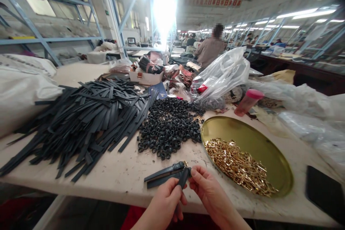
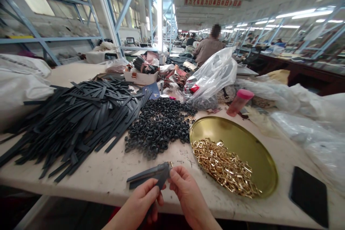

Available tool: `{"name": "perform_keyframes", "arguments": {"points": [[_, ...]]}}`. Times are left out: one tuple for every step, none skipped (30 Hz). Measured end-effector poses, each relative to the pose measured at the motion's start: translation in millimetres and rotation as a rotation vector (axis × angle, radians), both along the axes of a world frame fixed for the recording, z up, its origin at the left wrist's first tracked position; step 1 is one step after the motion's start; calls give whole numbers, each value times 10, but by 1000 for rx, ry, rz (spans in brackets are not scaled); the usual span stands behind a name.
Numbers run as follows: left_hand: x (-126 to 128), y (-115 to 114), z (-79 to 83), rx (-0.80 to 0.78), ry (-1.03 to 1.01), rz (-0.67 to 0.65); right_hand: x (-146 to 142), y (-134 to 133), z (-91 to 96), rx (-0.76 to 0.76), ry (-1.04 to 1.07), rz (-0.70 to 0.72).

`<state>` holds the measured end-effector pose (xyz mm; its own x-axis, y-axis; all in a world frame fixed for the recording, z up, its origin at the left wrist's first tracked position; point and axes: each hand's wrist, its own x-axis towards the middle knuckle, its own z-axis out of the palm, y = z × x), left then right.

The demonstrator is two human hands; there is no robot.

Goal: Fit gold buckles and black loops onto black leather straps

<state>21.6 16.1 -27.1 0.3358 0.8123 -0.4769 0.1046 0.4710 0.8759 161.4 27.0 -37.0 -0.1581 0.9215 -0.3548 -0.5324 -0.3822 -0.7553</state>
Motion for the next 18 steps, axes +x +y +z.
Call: {"name": "perform_keyframes", "arguments": {"points": [[-12,-11,-11,57,51,-27,5,-27,-9,-5,-19,-5],[-30,-22,-9,108,114,-56,14,-52,-21,-7,-48,-9],[-51,-33,9,162,185,-82,27,-77,-33,1,-89,-10],[-74,-43,42,225,258,-110,41,-101,-45,21,-143,-8],[-98,-54,86,294,330,-140,56,-125,-53,50,-202,-5],[-120,-66,137,364,394,-175,70,-149,-58,85,-258,-3],[-137,-78,189,426,448,-213,81,-173,-57,115,-304,7],[-148,-91,236,476,485,-253,89,-196,-52,138,-330,26],[-152,-105,273,504,503,-292,91,-220,-43,154,-340,50],[-148,-120,297,513,508,-313,86,-243,-32,164,-340,76],[-139,-134,306,505,503,-318,74,-265,-23,172,-338,95],[-124,-147,298,490,492,-307,52,-285,-18,179,-334,108],[-107,-156,277,473,478,-279,22,-302,-20,184,-327,116],[-90,-158,246,459,459,-245,-14,-315,-32,189,-316,121],[-75,-153,208,450,434,-212,-51,-321,-53,196,-295,125],[-64,-139,169,451,400,-190,-83,-319,-80,211,-268,133],[-57,-117,134,457,361,-178,-100,-306,-107,236,-248,148],[-55,-87,105,463,331,-172,-92,-280,-127,265,-249,169]]}}
